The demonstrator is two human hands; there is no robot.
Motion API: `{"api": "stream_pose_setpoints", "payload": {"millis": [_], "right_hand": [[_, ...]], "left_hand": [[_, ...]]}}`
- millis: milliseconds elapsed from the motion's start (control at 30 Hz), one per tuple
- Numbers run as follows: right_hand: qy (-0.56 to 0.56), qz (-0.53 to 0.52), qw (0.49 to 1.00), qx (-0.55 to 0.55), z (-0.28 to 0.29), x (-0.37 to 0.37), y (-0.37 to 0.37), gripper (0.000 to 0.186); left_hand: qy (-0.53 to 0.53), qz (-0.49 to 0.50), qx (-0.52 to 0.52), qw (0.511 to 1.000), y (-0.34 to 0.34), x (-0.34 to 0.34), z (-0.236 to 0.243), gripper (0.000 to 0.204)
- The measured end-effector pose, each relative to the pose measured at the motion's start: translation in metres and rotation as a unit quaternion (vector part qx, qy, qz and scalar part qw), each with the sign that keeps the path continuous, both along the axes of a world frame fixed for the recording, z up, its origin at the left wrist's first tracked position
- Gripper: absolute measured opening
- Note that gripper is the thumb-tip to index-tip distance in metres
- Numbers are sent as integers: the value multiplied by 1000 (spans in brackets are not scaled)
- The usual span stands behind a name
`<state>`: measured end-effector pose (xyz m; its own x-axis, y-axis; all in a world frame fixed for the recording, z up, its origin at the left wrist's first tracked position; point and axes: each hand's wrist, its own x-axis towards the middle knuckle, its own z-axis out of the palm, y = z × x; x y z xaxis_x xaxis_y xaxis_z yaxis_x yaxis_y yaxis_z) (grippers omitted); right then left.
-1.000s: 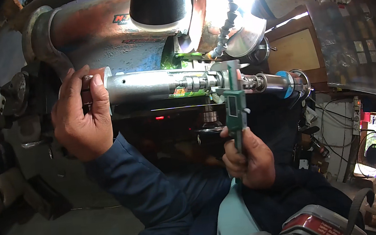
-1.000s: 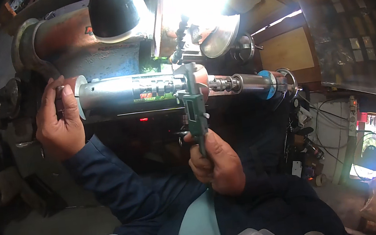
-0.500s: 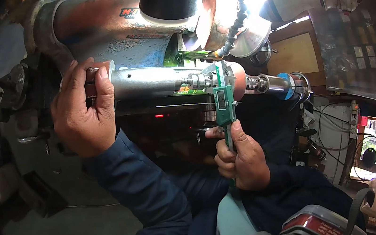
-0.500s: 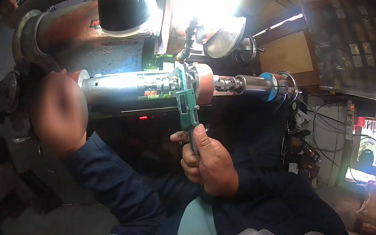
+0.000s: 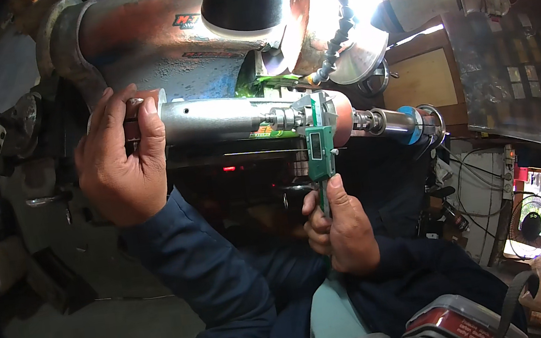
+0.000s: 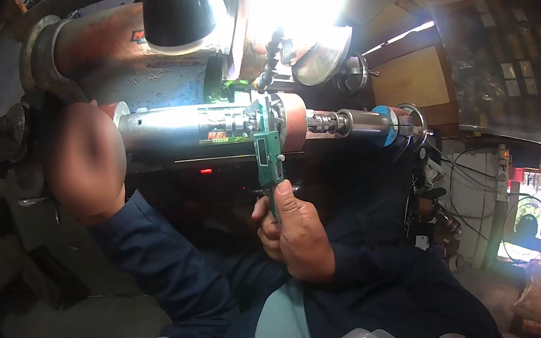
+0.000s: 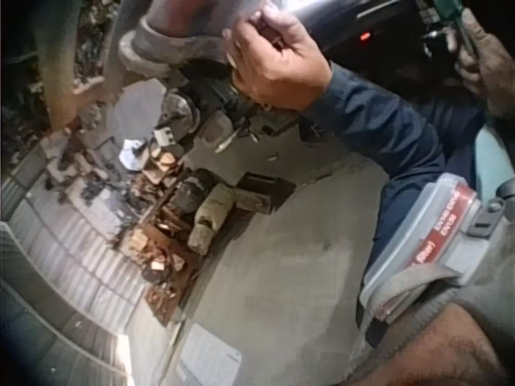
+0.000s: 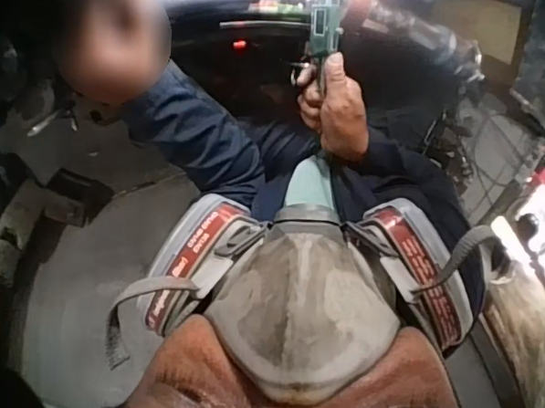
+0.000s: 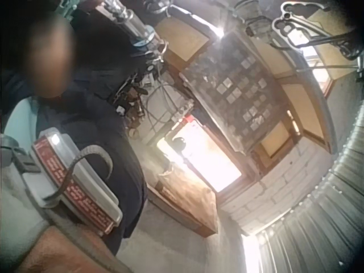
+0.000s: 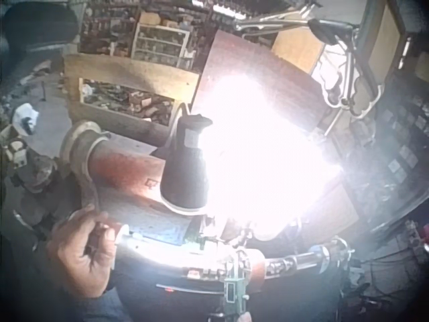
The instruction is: The person uses a grinding machine to service a camshaft, turning various handwheels to position the component and using a digital caliper to measure the resulting dimensions.
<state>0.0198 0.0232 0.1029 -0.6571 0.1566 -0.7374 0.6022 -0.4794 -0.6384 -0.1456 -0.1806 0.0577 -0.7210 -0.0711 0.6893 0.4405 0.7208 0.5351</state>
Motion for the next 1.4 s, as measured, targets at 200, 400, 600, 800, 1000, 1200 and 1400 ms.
{"api": "stream_pose_setpoints", "payload": {"millis": [200,400,600,800,1000,1200,1400], "right_hand": [[-10,-34,999,-26,7,-2,-2,57],[-19,-23,1000,-6,10,-1,0,57],[-30,-20,999,-10,11,-3,1,59],[-58,-32,997,-29,17,-5,5,61],[-46,-27,998,-33,11,-2,7,61],[-42,-24,999,-22,13,-2,5,60],[-45,-28,998,-28,13,-3,4,60]], "left_hand": [[10,10,-7,1000,1,-1,-1,18],[4,-4,7,1000,2,-1,-2,20],[20,13,-8,1000,1,-1,-1,18],[-5,-1,4,1000,-1,-1,-3,20],[-2,1,-10,1000,-3,-1,-1,19],[9,13,6,1000,-1,-3,-7,19],[14,8,-1,1000,-4,-2,-4,19]]}}
